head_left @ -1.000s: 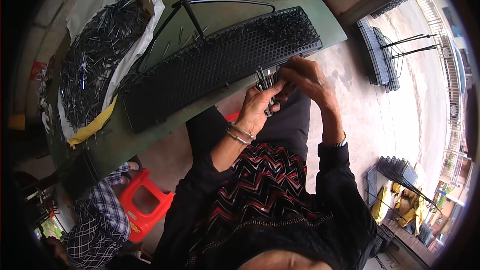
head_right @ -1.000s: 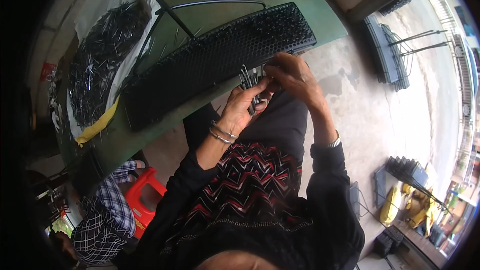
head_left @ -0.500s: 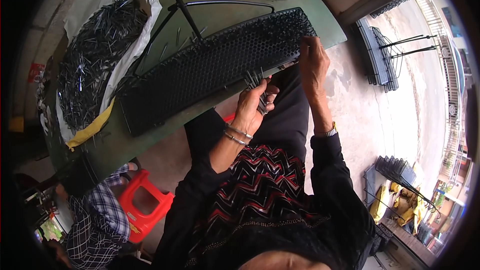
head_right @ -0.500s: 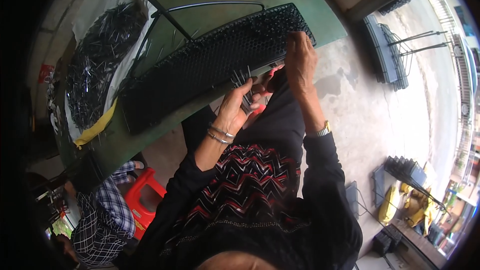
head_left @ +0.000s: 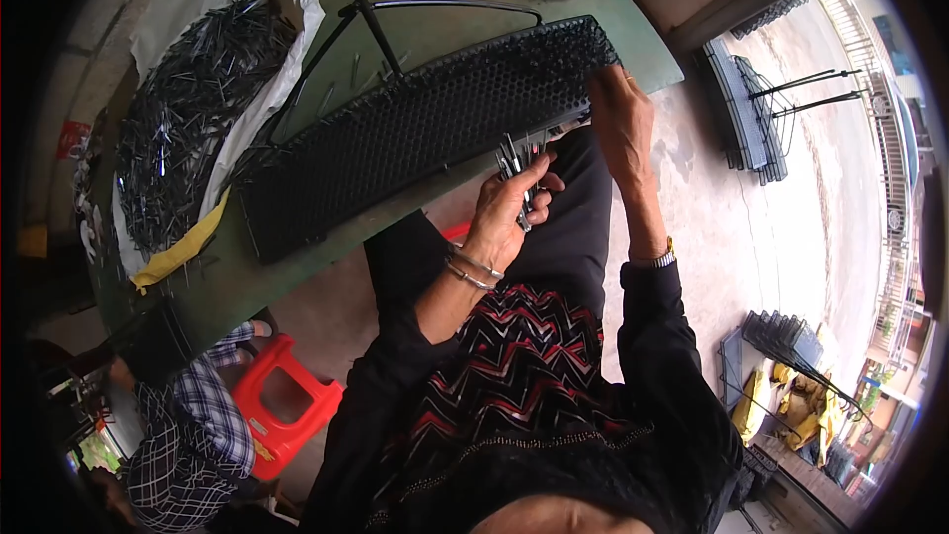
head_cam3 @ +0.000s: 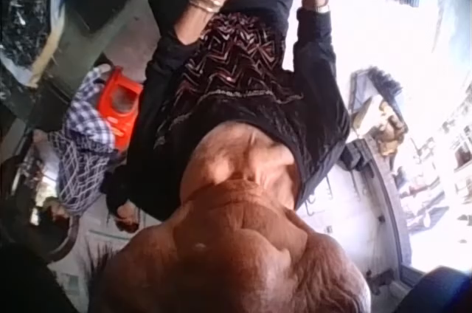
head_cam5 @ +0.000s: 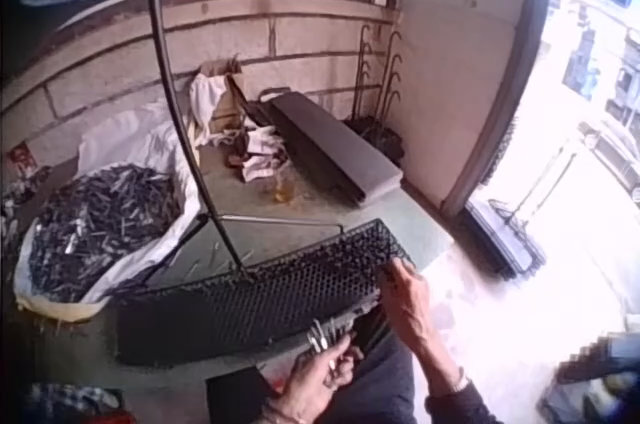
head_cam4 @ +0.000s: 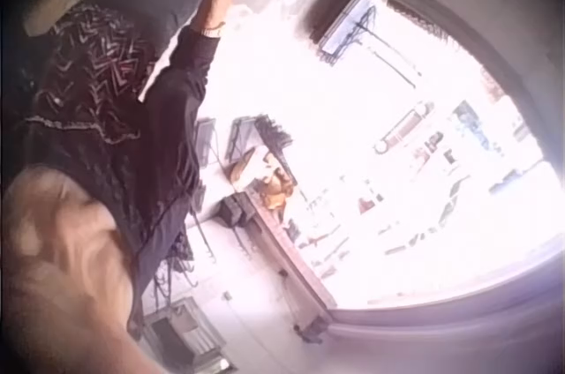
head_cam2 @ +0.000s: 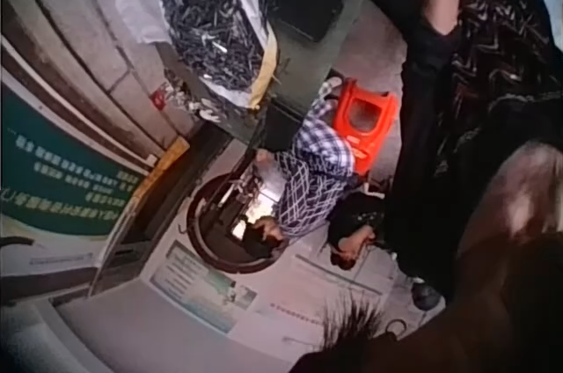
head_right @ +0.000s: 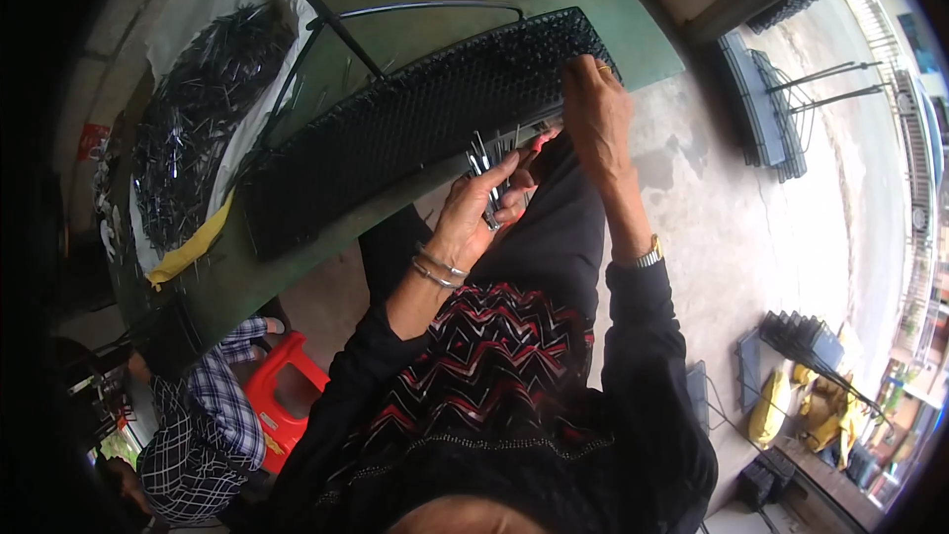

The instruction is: Inserting small metal pins into holes on a black mesh panel at a workbench.

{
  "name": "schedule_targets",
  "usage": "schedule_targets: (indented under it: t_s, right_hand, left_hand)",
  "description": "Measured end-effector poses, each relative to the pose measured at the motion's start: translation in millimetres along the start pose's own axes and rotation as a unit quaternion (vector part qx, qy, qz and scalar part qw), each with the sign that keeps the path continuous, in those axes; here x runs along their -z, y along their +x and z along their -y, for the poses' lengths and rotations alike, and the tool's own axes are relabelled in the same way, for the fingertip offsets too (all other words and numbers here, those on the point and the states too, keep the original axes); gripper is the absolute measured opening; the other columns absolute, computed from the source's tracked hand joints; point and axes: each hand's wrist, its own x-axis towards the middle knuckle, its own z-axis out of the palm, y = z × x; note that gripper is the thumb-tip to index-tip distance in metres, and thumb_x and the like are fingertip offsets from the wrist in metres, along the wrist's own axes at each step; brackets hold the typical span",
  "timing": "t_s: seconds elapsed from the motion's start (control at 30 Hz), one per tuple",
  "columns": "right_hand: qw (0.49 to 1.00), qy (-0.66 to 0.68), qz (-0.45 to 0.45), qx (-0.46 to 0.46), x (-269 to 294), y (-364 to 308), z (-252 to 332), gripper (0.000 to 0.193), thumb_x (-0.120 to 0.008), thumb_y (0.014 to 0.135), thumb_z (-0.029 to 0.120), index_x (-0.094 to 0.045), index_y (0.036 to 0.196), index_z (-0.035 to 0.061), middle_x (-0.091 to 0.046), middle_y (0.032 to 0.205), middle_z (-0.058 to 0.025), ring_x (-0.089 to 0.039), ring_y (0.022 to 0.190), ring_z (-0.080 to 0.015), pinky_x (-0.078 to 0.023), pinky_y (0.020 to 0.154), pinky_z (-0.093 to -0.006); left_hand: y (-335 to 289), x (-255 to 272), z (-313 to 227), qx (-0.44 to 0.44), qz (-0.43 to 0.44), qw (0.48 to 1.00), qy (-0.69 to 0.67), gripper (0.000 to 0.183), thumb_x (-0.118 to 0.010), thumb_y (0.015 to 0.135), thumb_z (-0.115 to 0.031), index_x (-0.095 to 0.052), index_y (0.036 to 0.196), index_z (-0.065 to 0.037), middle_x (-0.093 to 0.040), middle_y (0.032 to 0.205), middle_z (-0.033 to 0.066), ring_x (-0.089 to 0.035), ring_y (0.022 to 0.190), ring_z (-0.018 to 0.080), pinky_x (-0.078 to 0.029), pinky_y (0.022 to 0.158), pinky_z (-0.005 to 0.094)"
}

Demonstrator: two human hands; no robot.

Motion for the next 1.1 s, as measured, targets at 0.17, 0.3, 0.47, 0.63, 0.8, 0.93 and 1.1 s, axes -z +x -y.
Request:
schedule_targets:
  t_s: [0.17,0.3,0.47,0.63,0.8,0.93,1.1]
  right_hand:
    - [0.997,-0.065,-0.017,0.035,-7.6,-6.8,-6.3,0.009,-0.062,0.088,0.015,-0.065,0.091,0.0081,-0.059,0.079,-0.0128,-0.061,0.074,-0.0314,-0.048,0.064,-0.0378]
    - [0.99,-0.14,-0.005,0.019,-10.6,-11.2,-6.3,0.011,-0.063,0.088,0.018,-0.067,0.095,0.0112,-0.059,0.081,-0.0122,-0.061,0.079,-0.0309,-0.048,0.067,-0.0387]
    - [0.977,0.097,0.179,-0.07,14.9,-21.9,8.1,0.02,-0.064,0.086,0.019,-0.069,0.101,0.009,-0.065,0.086,-0.0129,-0.065,0.079,-0.0257,-0.05,0.07,-0.0352]
    - [0.912,0.266,0.29,-0.118,29.5,-31.8,18.7,0.016,-0.06,0.088,0.014,-0.062,0.093,-0.0016,-0.066,0.08,-0.0085,-0.064,0.074,-0.0148,-0.05,0.066,-0.0304]
    - [0.948,0.228,0.172,-0.141,25.0,-33.4,14.8,0.018,-0.061,0.088,0.016,-0.059,0.087,-0.0011,-0.065,0.076,-0.0097,-0.064,0.066,-0.0179,-0.049,0.061,-0.031]
    - [0.95,0.197,0.173,-0.171,17.7,-32.7,11.2,0.018,-0.06,0.089,0.017,-0.059,0.087,-0.0004,-0.064,0.075,-0.0108,-0.064,0.065,-0.018,-0.049,0.06,-0.0297]
    - [0.894,0.287,0.289,-0.188,24.3,-35.2,20.5,0.021,-0.061,0.09,0.02,-0.06,0.09,-0.0016,-0.065,0.076,-0.0091,-0.063,0.068,-0.0144,-0.048,0.061,-0.0283]
  left_hand:
    - [-1.9,-0.3,2.6,-0.007,-0.001,1.0,0.009,0.02,-0.067,0.089,-0.021,-0.061,0.103,-0.008,-0.064,0.076,0.0068,-0.047,0.054,0.0051,-0.03,0.043,0.018]
    - [-3.0,-1.3,1.5,-0.01,-0.009,1.0,0.024,0.018,-0.066,0.089,-0.021,-0.06,0.102,-0.009,-0.064,0.076,0.0068,-0.049,0.054,0.0052,-0.031,0.042,0.018]
    - [-7.4,-5.3,0.2,-0.038,-0.023,0.998,0.055,0.018,-0.066,0.089,-0.022,-0.062,0.102,-0.01,-0.066,0.078,0.0066,-0.052,0.056,0.0058,-0.032,0.042,0.018]
    - [-8.0,-11.9,5.2,-0.035,-0.031,0.996,0.076,0.017,-0.067,0.089,-0.024,-0.063,0.099,-0.011,-0.066,0.078,0.0045,-0.053,0.057,0.0066,-0.031,0.043,0.0185]
    - [-2.3,-8.7,5.7,-0.015,-0.035,0.997,0.063,0.016,-0.068,0.088,-0.026,-0.064,0.096,-0.013,-0.064,0.075,0.0011,-0.053,0.058,0.0071,-0.031,0.043,0.0191]
    - [0.9,-5.6,5.3,-0.036,-0.023,0.996,0.073,0.015,-0.069,0.088,-0.026,-0.064,0.093,-0.012,-0.062,0.072,0.0004,-0.052,0.057,0.0072,-0.031,0.043,0.019]
    - [-0.9,-8.1,3.1,-0.039,-0.029,0.995,0.089,0.015,-0.068,0.089,-0.026,-0.064,0.092,-0.012,-0.062,0.073,0.0004,-0.054,0.058,0.0073,-0.032,0.043,0.0188]
